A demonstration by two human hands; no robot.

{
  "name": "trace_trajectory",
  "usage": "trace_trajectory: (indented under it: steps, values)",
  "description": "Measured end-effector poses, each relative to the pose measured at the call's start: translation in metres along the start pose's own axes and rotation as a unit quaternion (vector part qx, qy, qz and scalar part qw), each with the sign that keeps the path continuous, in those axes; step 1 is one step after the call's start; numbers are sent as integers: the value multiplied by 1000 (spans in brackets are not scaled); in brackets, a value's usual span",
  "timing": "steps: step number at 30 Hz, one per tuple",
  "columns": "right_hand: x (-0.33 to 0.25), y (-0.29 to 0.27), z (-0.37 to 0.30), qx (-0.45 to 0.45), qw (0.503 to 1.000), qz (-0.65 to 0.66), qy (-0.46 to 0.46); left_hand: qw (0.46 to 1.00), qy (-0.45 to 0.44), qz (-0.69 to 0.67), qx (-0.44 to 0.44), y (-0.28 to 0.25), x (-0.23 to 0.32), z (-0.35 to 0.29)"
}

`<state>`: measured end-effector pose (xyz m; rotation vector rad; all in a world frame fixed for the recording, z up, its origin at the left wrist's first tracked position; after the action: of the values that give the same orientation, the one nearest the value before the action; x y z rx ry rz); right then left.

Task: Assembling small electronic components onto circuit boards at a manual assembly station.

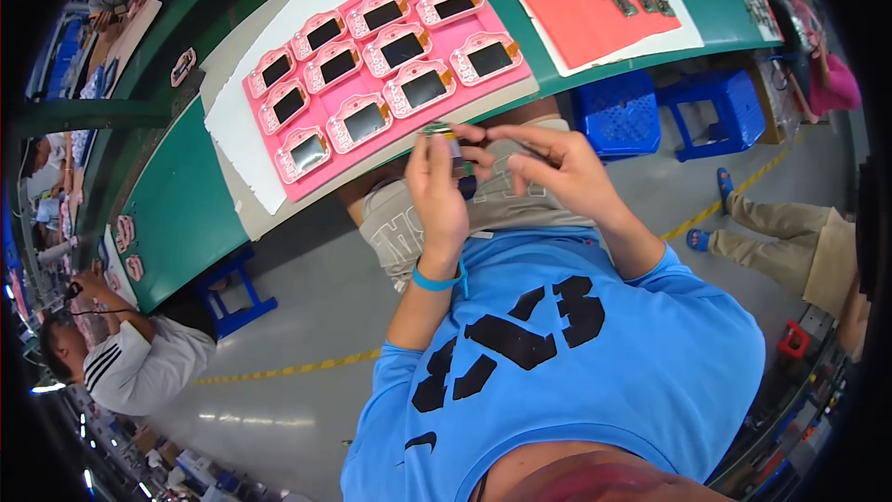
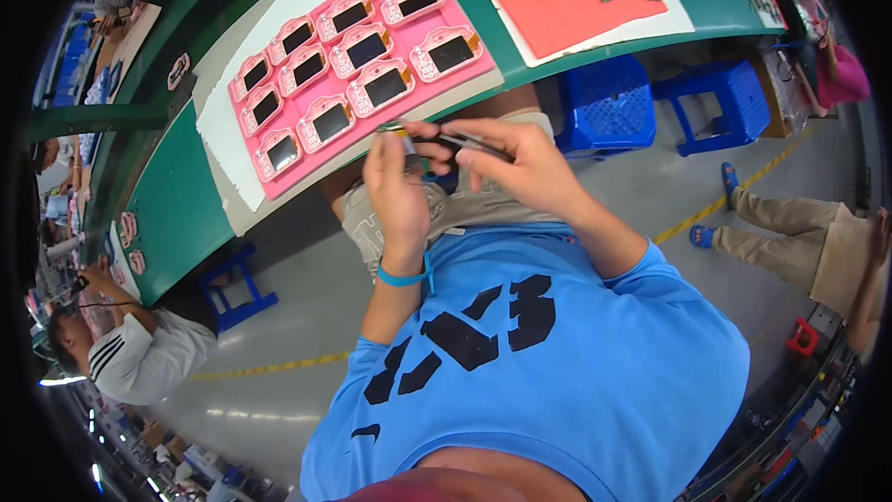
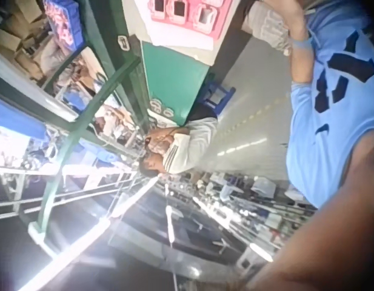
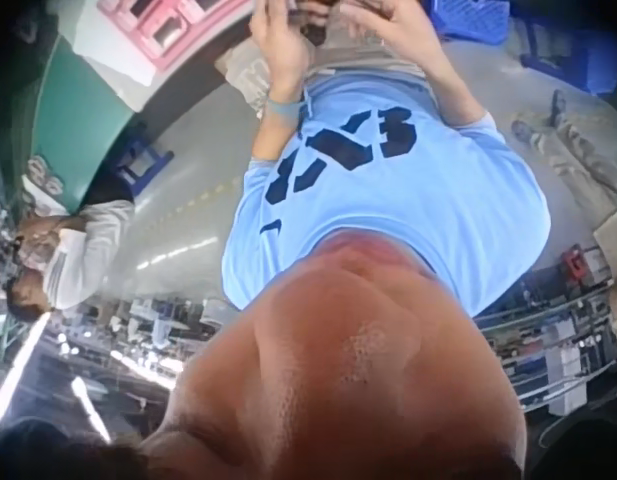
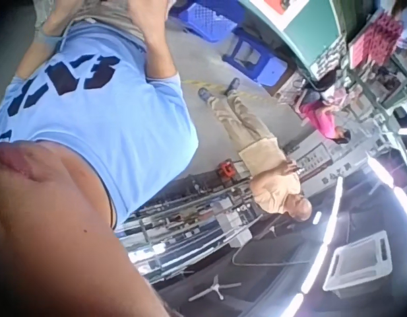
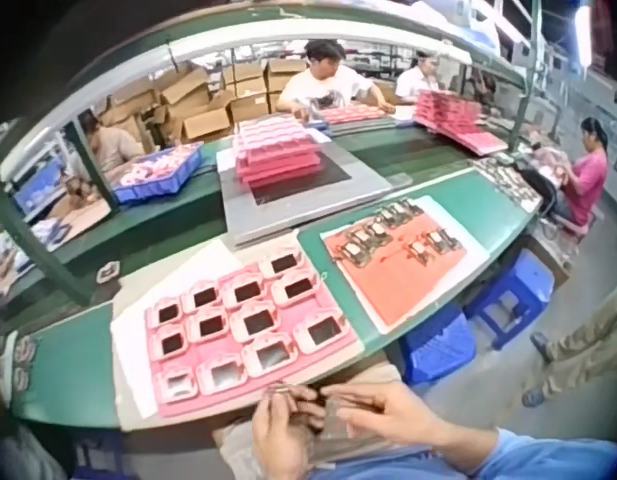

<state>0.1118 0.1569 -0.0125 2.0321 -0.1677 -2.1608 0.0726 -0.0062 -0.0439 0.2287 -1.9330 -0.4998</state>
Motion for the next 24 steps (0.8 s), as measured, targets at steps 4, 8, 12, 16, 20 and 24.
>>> trace_trajectory:
  steps: [4,8,12,16,20,24]
  values:
    - [13,-44,19,3,998,-67,17,999,-32,-41,14,-25,25,8]
    - [21,-66,30,17,999,1,29,993,-53,106,17,-3,47,30]
    - [12,-78,37,26,999,2,27,987,-69,144,13,23,60,51]
    - [20,-90,45,57,997,56,-2,918,12,394,30,57,68,83]
    - [23,-95,47,62,995,78,14,834,64,546,43,88,62,107]
    - [21,-93,49,49,993,96,48,796,74,600,40,89,56,121]
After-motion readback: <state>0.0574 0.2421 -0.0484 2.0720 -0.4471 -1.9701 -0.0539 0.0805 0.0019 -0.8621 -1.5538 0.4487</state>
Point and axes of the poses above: each hand's wrist, its own z-axis towards the middle knuckle, its own y-axis out of the palm, x = y × z, the point moved 4 cm from there along z, towards the middle knuckle, and after that the axes turned 12 degrees about -y, right-handed, at the moved point
